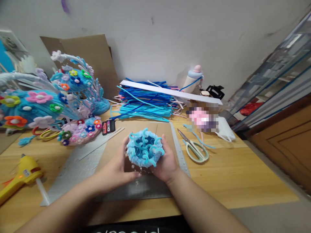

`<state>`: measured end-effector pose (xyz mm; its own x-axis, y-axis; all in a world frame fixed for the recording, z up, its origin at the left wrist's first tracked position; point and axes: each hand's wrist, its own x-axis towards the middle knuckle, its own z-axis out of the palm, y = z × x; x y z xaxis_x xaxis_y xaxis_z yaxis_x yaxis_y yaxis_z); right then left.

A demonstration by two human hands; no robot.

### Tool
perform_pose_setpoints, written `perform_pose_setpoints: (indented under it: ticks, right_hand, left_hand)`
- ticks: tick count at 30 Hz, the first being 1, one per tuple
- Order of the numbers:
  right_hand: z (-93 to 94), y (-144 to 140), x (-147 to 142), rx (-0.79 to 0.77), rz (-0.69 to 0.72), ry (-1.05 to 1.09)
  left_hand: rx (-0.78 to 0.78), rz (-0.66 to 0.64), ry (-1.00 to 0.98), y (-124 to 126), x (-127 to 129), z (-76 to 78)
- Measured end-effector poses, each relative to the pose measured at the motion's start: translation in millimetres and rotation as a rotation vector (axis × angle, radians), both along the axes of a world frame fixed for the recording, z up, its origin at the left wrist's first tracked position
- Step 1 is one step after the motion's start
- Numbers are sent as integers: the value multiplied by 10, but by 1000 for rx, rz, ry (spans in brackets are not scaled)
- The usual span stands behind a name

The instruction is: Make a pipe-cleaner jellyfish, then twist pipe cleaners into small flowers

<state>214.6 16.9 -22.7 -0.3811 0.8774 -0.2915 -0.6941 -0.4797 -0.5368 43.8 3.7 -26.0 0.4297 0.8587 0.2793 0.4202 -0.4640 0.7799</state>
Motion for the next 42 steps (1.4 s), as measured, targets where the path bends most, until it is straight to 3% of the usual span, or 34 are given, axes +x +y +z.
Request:
perform_pose_setpoints:
  ticks: [4, 11, 13, 18, 22, 28, 42]
  right_hand:
    - [4, 1, 37, 17, 40, 71]
    - [-14, -11, 79, 12, 85, 62]
    - [-28, -9, 45, 40, 16, 30]
    - [-72, -3, -69, 182, -273, -68]
    - [-106, -13, -101, 312, -361, -164]
    - [-137, -41, -104, 428, -297, -236]
    - [-155, -37, -110, 400, -280, -212]
  left_hand:
    - [19, 39, -15, 31, 3, -36]
    - [-118, -31, -11, 19, -14, 72]
    - [-18, 3, -28, 15, -44, 101]
    - [477, 279, 64, -56, -95, 201]
    - [640, 276, 218, -116, -67, 236]
    - [593, 240, 441, -83, -38, 212]
    - [555, 214, 471, -57, -64, 235]
